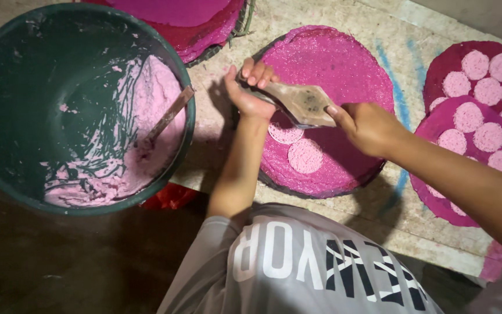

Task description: The person scoops pink dough from a green bowl and uses a metal ring and wooden tool to press and shape circular portions onto a pink glittery mat. The person repeatedly fills the ring, presses the dough, and removes the ring to form uniform circles.

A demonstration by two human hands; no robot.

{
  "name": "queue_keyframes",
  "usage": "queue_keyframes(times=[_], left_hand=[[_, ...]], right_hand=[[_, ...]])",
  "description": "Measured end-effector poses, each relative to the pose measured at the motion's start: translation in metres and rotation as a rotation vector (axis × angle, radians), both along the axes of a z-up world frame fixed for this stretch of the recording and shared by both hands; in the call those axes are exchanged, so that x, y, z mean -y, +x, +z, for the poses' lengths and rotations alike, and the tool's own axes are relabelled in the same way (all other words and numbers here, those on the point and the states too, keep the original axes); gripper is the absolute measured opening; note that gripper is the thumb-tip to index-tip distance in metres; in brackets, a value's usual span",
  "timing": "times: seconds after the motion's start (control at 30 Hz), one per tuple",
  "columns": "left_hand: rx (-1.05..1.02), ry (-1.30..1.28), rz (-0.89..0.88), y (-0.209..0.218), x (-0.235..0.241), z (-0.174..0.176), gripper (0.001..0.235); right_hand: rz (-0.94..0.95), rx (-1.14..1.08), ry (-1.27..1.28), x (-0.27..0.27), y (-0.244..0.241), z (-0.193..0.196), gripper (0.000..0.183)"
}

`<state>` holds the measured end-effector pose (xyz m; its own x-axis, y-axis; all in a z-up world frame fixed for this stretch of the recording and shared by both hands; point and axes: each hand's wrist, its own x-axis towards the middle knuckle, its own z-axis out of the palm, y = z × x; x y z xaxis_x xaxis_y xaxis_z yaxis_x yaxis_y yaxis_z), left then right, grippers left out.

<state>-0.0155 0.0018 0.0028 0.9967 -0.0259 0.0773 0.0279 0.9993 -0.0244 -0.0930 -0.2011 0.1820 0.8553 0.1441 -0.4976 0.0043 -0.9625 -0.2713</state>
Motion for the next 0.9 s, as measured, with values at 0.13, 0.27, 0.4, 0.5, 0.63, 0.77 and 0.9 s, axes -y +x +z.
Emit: queue_keyframes(times=[0.13, 0.27, 0.4, 0.5, 0.63, 0.77, 0.9], left_hand=[[0.033, 0.082, 0.029, 0.011, -0.016, 0.011, 0.038], [0.023, 0.110, 0.012, 0.005, -0.034, 0.018, 0.038], [-0.053, 0.110, 0.009, -0.011, -0.032, 0.017, 0.036], [-0.167, 0.073, -0.004, -0.017, -0.015, 0.015, 0.035], [-0.222, 0.056, 0.004, -0.004, -0.004, 0.020, 0.033], [-0.132, 0.101, 0.021, 0.009, -0.013, 0.024, 0.038], [-0.157, 0.111, 0.017, 0.006, -0.011, 0.024, 0.039]], right_hand=[[0.008, 0.088, 0.113, -0.007, 0.000, -0.014, 0.059], [0.017, 0.042, 0.182, -0.014, -0.002, -0.029, 0.061], [0.019, -0.021, 0.209, -0.010, -0.008, -0.034, 0.065], [-0.018, -0.071, 0.202, 0.001, -0.008, -0.028, 0.066], [0.005, 0.057, 0.108, 0.005, -0.002, -0.019, 0.064], [0.024, 0.148, 0.200, -0.002, -0.004, -0.020, 0.060], [-0.009, 0.089, 0.196, 0.002, -0.006, -0.024, 0.060]])
